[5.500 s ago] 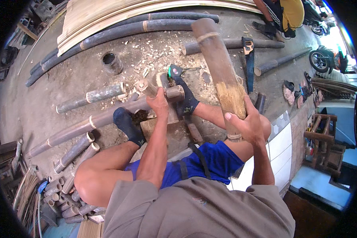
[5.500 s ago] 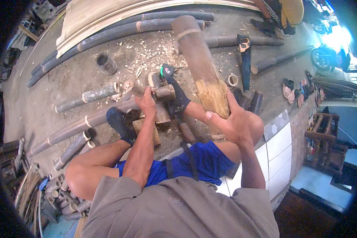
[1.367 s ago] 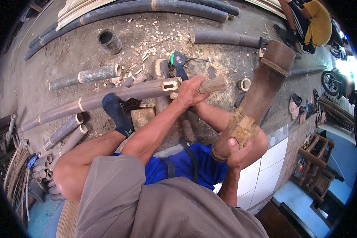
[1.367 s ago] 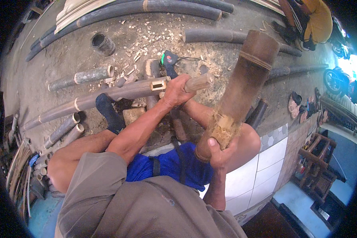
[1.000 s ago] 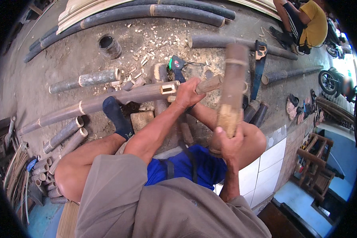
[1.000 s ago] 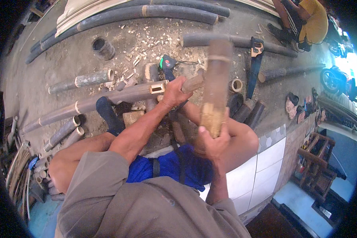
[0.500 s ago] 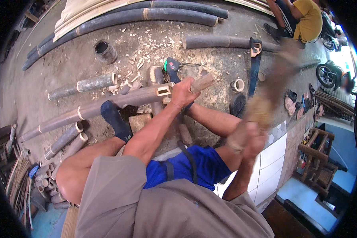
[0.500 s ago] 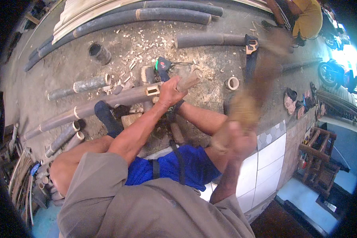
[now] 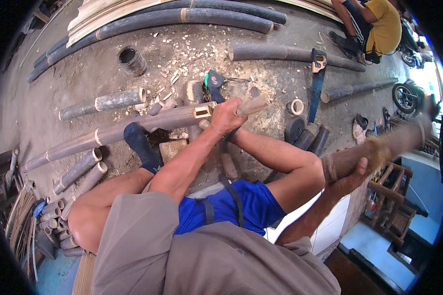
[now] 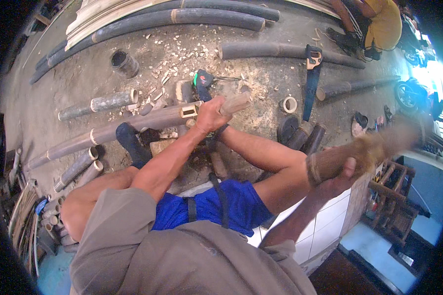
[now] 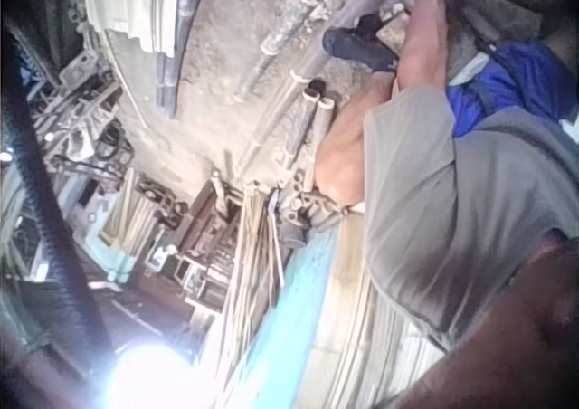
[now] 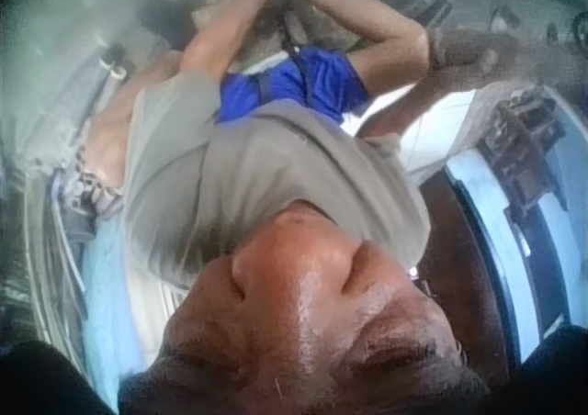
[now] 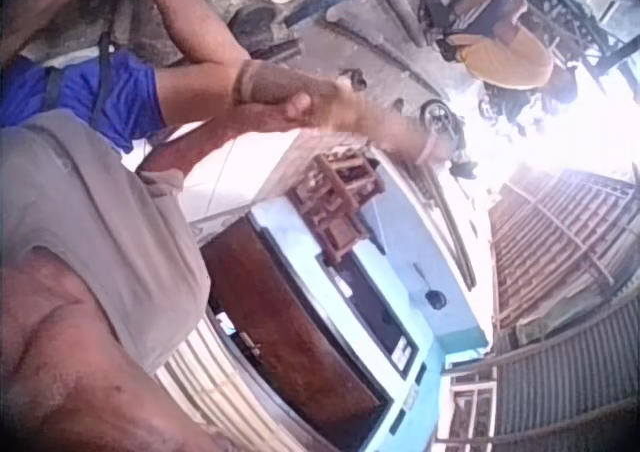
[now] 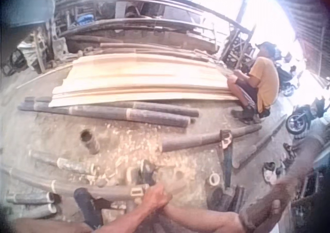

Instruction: The person assembles bamboo poles into a cross-shaped structure by hand, repeatedly inserting and adjusting pieces to fit together. They handle multiple bamboo segments, aligning them and tapping them into place while seated on the floor.

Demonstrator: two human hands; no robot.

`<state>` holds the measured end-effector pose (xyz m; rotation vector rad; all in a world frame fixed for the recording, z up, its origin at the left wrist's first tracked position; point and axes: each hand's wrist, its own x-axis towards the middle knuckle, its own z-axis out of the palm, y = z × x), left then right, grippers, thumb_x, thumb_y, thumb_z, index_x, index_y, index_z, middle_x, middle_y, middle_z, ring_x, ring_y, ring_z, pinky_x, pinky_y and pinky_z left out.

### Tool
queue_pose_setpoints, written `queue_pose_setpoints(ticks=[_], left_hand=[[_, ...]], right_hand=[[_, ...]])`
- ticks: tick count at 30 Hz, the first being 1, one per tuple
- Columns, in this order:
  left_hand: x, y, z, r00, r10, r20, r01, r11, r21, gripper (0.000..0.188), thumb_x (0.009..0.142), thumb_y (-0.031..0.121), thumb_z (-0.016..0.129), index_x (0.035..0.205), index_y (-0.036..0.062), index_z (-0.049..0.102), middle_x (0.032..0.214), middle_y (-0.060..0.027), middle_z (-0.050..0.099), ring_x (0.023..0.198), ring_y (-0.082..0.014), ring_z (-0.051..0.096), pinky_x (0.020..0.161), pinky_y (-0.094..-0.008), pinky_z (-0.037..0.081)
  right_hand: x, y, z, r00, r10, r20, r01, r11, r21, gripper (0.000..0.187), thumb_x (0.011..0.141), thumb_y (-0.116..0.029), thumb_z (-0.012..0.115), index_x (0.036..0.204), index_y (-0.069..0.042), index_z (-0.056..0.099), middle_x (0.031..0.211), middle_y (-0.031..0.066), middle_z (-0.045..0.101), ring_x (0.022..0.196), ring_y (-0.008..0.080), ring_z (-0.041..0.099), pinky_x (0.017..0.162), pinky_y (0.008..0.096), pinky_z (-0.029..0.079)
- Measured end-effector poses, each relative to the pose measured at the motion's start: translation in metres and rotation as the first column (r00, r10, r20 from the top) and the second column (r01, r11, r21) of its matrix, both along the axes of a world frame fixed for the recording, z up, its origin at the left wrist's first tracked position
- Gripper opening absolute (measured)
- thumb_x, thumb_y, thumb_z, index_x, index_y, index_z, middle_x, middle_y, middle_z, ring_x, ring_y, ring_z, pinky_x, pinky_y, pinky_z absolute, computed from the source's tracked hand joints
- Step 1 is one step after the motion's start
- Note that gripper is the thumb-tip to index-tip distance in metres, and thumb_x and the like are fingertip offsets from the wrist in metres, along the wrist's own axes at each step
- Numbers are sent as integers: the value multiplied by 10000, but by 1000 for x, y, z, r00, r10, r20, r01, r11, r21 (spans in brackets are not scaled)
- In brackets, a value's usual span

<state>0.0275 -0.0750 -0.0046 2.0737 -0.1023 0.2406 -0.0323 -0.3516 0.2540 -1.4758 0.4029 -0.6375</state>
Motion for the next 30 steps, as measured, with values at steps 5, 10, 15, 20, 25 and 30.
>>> queue_pose_setpoints(ticks=[5,10,15,20,25,30], left_hand=[[-6,-10,-6,1000,-11,23,10,999,33,379,719,276,871,967,89,654,945,-149,698,892,-402,711,762,-504,575],[1,0,-2,998,-62,-30,63,997,41,375,717,273,869,978,96,666,964,-155,704,911,-400,715,772,-501,576],[5,-3,0,998,-58,28,57,997,43,347,740,276,842,962,85,655,958,-152,697,910,-402,712,769,-498,579],[-1,7,-11,995,-82,-54,88,990,110,334,746,276,830,949,83,648,959,-139,694,920,-394,713,766,-498,581],[-4,2,-3,998,-70,-2,70,990,124,344,734,286,841,954,94,659,985,-135,705,934,-376,717,761,-495,582],[-18,21,3,991,-46,-129,50,999,20,356,763,278,838,1001,78,663,1043,-125,725,982,-367,724,807,-466,593]], right_hand=[[-48,80,-64,912,81,-401,-254,880,-401,556,989,-458,649,1311,-8,607,1147,143,677,1069,280,683,920,392,569],[-11,6,-29,991,-84,-104,65,982,-177,573,984,-438,668,1339,8,606,1145,168,694,1028,282,697,894,395,577],[-47,66,-65,956,34,-293,-78,987,-140,593,980,-417,687,1367,24,606,1142,194,712,987,285,711,869,398,584],[-42,13,-51,819,215,-533,-427,848,-314,615,975,-397,705,1395,40,605,1139,219,729,947,287,725,843,401,592],[-34,25,-54,898,216,-382,-197,976,88,660,981,-430,690,1442,21,550,1172,212,712,942,261,724,852,382,592],[-59,57,-79,626,533,-569,-500,835,232,747,940,-381,762,1533,-14,495,1195,145,725,1026,268,732,958,346,573]])
